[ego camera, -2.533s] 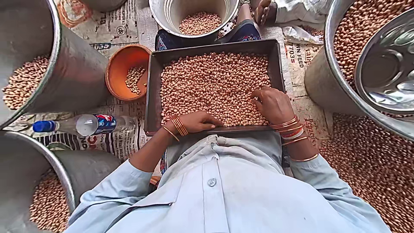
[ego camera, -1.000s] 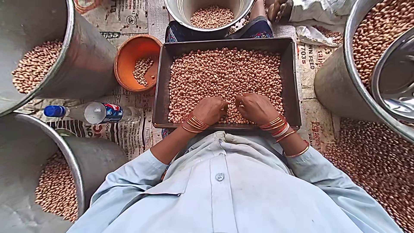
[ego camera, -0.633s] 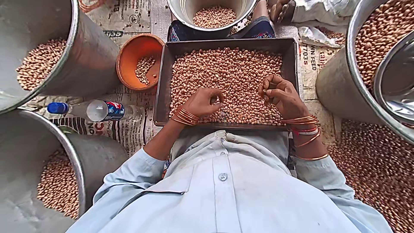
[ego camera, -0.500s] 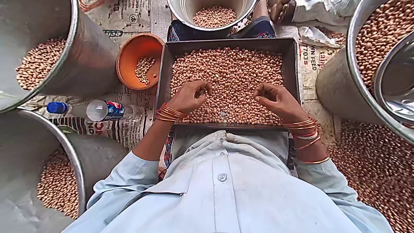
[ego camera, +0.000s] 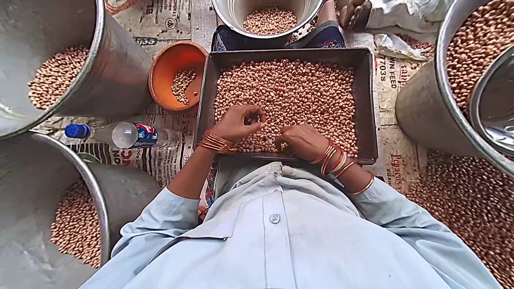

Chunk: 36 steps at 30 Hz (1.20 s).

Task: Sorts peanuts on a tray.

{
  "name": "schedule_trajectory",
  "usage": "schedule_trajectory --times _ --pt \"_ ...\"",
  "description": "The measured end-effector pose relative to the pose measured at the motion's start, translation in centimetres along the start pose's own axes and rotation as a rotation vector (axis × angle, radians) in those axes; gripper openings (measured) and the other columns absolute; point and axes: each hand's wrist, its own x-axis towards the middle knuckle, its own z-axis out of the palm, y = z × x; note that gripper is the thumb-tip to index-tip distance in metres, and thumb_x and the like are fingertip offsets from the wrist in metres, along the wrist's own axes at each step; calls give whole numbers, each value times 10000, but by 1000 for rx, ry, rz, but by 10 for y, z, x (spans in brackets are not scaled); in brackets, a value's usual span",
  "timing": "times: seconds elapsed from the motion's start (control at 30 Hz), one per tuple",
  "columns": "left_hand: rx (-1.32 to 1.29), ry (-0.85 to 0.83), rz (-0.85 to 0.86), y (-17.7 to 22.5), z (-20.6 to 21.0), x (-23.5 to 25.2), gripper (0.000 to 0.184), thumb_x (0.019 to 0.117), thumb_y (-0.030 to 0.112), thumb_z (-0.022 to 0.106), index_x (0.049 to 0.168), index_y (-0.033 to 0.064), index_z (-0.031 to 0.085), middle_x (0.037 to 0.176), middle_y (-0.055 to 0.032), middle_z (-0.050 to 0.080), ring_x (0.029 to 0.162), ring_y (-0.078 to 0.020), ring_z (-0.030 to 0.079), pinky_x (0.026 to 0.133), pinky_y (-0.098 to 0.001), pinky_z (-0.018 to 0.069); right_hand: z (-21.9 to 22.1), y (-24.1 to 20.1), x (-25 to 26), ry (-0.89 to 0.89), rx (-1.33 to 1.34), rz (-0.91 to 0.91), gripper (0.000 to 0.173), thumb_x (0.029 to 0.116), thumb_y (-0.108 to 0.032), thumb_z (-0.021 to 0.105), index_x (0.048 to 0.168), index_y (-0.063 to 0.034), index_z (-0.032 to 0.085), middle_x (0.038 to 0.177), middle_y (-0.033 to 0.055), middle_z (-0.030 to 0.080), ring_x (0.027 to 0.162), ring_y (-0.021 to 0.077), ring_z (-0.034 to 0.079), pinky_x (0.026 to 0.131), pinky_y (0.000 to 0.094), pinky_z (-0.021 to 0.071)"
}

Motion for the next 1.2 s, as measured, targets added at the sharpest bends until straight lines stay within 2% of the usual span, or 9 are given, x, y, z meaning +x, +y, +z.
schedule_trajectory --times 0.1,0.27,0.37,0.47,0.63,0.73,0.83,1.07,1.2 --pt "-359 87 -71 -9 -23 6 198 898 128 460 1074 135 553 833 76 619 606 9 558 519 -151 459 3 1 1 8 -9 -8 110 892 -68 704 956 -121 777 917 116 717 825 317 708 656 529 544" --pt "283 210 -180 19 -22 38 173 1023 134 593 1132 82 718 763 -55 623 642 -167 543 669 -404 477 5 -1 2 35 -48 -13 56 900 -80 689 906 -82 744 857 121 701 784 321 704 613 520 528" --pt "525 166 -161 25 -8 62 219 1013 113 585 1146 83 755 1024 -180 747 943 -368 714 887 -592 533 2 -2 1 -13 -45 18 45 905 -96 700 908 -75 739 859 121 701 786 322 701 626 526 530" --pt "642 62 -218 26 4 79 223 1002 149 622 1177 94 748 1203 -188 719 1161 -403 671 978 -628 502 1 3 2 -71 -12 48 62 919 -149 716 938 -99 747 891 106 716 828 310 705 671 534 540" --pt "611 182 -242 24 -18 71 213 991 172 643 1134 57 754 1077 -212 734 1027 -414 699 916 -631 525 -6 13 -10 9 88 41 121 924 -216 707 977 -113 739 879 79 716 821 274 702 686 517 546" --pt "745 492 -335 32 -64 46 241 967 167 646 1136 10 718 1146 -306 659 1138 -515 611 968 -681 459 -22 23 -33 167 292 74 131 893 -203 728 984 -110 717 691 20 605 604 169 569 572 397 471" --pt "838 636 -341 41 -89 27 329 897 148 663 1207 40 680 1401 -353 508 1380 -587 377 1077 -768 265 -36 28 -54 371 527 162 235 848 -111 667 1074 -47 658 760 23 591 601 83 525 540 264 433" --pt "664 208 8 28 -6 58 127 884 95 756 986 155 803 1328 -233 617 1340 -483 469 1098 -673 335 -66 43 -48 562 478 364 121 932 -125 592 1032 -113 658 687 -73 481 556 18 410 532 224 352" --pt "756 133 -7 22 13 67 115 872 104 768 975 147 800 1329 -219 620 1343 -475 471 1074 -675 356 -77 36 -40 475 166 465 109 963 -140 676 1044 -98 737 711 53 583 630 204 523 620 441 452"
